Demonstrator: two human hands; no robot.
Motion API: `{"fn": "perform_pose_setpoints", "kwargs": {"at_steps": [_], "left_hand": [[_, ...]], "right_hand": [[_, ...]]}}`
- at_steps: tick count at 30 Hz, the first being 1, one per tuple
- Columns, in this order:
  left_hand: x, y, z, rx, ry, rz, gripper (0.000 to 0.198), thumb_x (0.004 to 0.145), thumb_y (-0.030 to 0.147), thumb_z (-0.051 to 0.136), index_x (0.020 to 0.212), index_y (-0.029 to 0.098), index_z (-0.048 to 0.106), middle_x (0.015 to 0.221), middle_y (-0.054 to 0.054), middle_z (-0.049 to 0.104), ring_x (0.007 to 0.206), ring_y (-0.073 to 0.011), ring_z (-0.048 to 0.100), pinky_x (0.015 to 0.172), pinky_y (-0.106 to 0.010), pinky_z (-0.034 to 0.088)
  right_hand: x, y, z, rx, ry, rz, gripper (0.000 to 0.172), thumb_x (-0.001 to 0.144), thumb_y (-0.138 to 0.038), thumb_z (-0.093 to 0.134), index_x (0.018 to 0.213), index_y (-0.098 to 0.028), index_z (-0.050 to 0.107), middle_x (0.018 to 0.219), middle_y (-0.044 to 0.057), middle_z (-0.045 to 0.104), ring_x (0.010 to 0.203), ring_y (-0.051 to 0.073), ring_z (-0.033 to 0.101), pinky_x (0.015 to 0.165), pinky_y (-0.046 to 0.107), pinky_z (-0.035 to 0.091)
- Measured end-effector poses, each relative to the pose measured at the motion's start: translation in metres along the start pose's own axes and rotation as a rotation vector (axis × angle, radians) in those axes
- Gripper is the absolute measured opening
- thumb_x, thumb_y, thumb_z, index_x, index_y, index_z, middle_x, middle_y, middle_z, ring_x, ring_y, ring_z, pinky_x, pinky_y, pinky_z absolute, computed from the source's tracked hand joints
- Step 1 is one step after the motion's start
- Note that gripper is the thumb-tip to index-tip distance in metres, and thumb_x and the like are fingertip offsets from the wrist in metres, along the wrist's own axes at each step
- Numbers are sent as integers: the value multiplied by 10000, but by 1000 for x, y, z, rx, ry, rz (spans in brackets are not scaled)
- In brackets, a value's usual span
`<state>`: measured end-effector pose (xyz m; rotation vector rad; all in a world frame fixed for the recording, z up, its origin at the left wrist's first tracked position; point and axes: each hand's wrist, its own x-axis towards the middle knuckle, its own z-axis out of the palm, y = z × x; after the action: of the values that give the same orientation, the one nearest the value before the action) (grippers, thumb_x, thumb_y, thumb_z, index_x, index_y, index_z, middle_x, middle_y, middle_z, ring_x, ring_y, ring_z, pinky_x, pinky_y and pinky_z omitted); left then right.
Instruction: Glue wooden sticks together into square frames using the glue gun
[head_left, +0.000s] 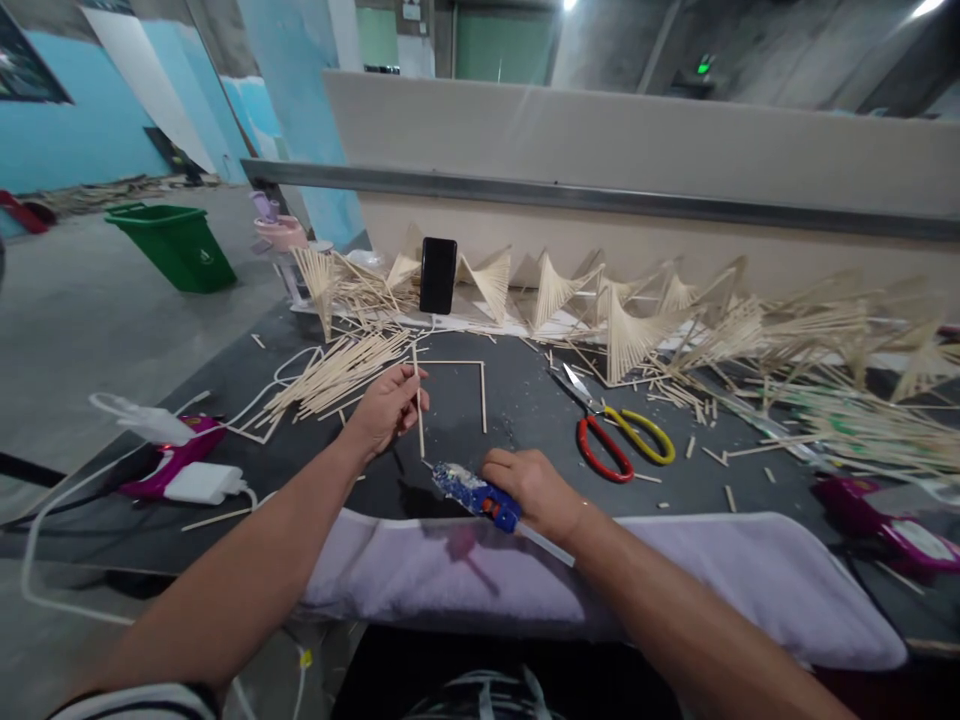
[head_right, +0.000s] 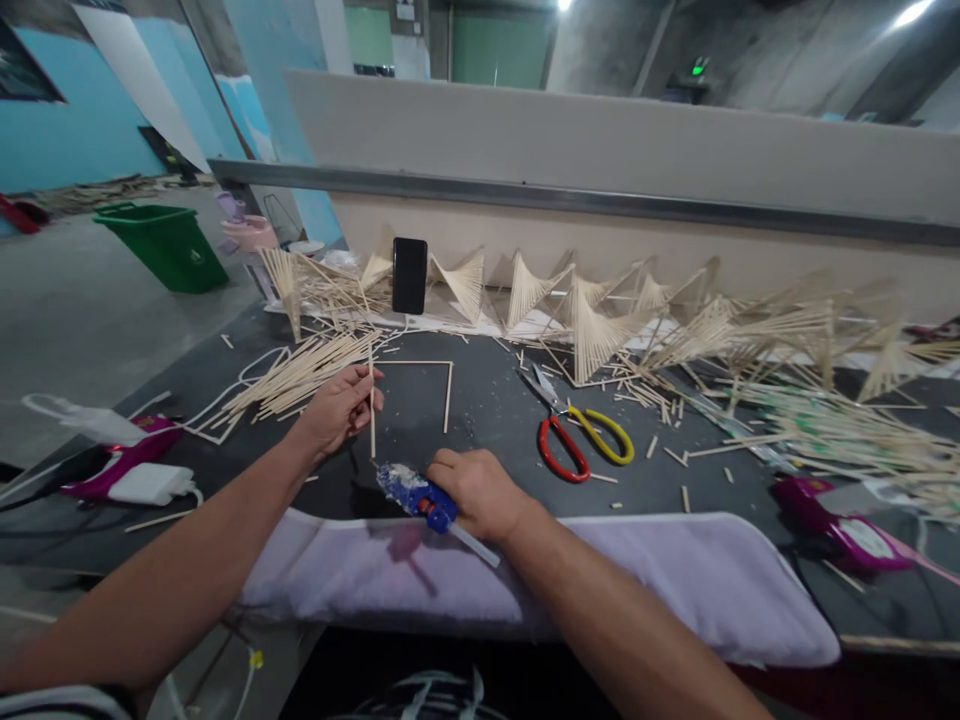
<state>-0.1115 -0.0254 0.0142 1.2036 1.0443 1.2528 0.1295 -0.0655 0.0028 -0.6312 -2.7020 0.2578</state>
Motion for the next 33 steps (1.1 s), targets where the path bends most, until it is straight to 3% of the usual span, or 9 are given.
{"fn": "perform_pose_setpoints", "kwargs": {"at_steps": [16,33], "left_hand": [[-1,1,1,3,-16,-6,287,814,426,529,963,193,452,589,55,562,301,-29,366,273,-125,238],[-1,0,0,-21,-34,1,283,819,425,526,970,196,458,600,48,567,311,-31,368,277,-126,233]], "right_hand": [[1,3,4,-25,11,47,135,755,-288,520,669,-188,486,681,12,517,551,117,430,531,259,267],[2,4,5,-28,-22,66,108,727,-253,539,657,-183,496,662,15,528,542,117,433,523,256,265]]}}
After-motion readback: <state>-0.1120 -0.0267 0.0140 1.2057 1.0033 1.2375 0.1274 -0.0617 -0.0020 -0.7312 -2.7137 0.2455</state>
